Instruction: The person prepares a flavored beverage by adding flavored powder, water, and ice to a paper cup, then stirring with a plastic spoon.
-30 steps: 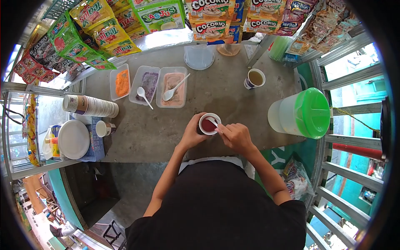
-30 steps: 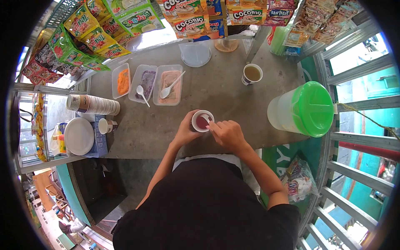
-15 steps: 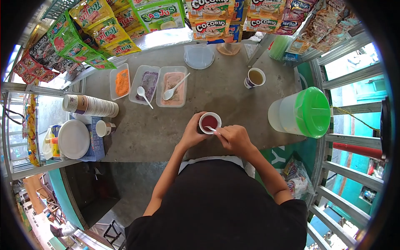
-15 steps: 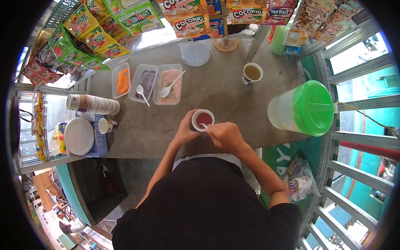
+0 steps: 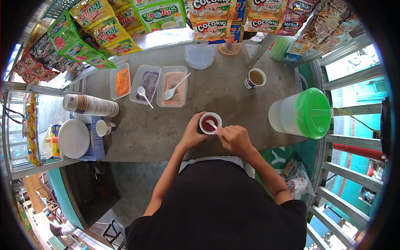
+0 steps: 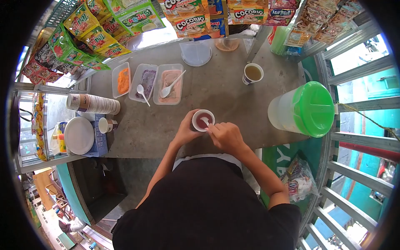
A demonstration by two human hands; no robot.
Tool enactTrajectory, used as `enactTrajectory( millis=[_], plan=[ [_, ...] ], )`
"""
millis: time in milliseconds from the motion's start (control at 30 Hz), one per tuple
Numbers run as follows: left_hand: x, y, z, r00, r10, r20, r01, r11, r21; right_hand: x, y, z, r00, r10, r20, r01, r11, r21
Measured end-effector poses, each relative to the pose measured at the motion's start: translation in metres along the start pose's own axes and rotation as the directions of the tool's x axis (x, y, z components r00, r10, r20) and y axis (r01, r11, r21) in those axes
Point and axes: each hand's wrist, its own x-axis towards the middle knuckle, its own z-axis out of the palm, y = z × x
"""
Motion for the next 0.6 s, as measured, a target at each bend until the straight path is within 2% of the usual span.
enactTrajectory(
  millis=[133,267,433,600],
  plan=[
    [0.000,-0.005,0.000,1.000,0.022,0.008,-0.022,1.000,0.017,-0.001,-0.007,-0.001,1.000,0.009,-0.001,-0.009,0.993,0.114],
    [0.000,-0.002,0.000,1.000,0.001,0.003,-0.001,1.000,0.014,-0.001,-0.004,0.001,0.999,0.017,-0.032,-0.013,0.991,0.133],
    [0.000,0.002,-0.001,1.000,0.008,0.000,-0.008,1.000,-0.009,0.005,0.003,-0.004,0.996,0.017,-0.091,-0.018,1.000,-0.011],
    [0.001,0.001,-0.001,0.999,0.037,0.001,-0.037,0.999,0.003,0.003,0.005,-0.001,0.998,0.017,-0.067,-0.021,0.998,-0.051]
  ],
)
